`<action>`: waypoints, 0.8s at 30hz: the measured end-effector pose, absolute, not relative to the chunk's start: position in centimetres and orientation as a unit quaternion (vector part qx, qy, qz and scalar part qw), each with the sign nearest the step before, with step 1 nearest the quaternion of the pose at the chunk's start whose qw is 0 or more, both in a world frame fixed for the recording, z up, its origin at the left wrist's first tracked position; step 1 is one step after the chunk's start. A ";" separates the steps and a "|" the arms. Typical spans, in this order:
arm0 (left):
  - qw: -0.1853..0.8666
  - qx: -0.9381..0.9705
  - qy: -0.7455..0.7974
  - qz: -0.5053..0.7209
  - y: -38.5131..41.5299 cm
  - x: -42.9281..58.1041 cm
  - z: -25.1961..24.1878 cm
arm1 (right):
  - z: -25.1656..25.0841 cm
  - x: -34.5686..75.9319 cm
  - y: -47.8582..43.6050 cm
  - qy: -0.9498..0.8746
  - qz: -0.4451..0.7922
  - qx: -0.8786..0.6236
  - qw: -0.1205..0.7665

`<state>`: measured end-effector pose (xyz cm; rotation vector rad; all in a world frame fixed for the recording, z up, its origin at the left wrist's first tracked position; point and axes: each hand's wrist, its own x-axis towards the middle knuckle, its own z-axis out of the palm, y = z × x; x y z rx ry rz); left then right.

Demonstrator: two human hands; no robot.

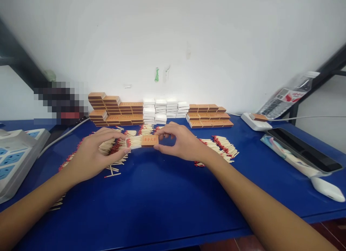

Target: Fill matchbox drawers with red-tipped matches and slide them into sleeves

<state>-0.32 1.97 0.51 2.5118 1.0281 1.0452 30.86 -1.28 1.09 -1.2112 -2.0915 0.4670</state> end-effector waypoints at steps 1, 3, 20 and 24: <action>0.126 0.856 0.351 0.358 2.0 -0.4 0.5 | 1.1 30.9 -1.2 -0.795 0.189 -0.467 0.337; 0.146 0.850 0.355 0.361 2.1 -0.5 0.6 | 1.0 31.1 -1.0 -0.786 0.209 -0.474 0.338; 0.240 0.824 0.349 0.375 1.4 0.1 0.0 | 1.5 28.4 -2.6 -0.750 0.379 -0.400 0.366; 0.240 0.841 0.311 0.372 0.9 0.5 -0.1 | 1.9 27.9 -3.4 -0.755 0.395 -0.391 0.349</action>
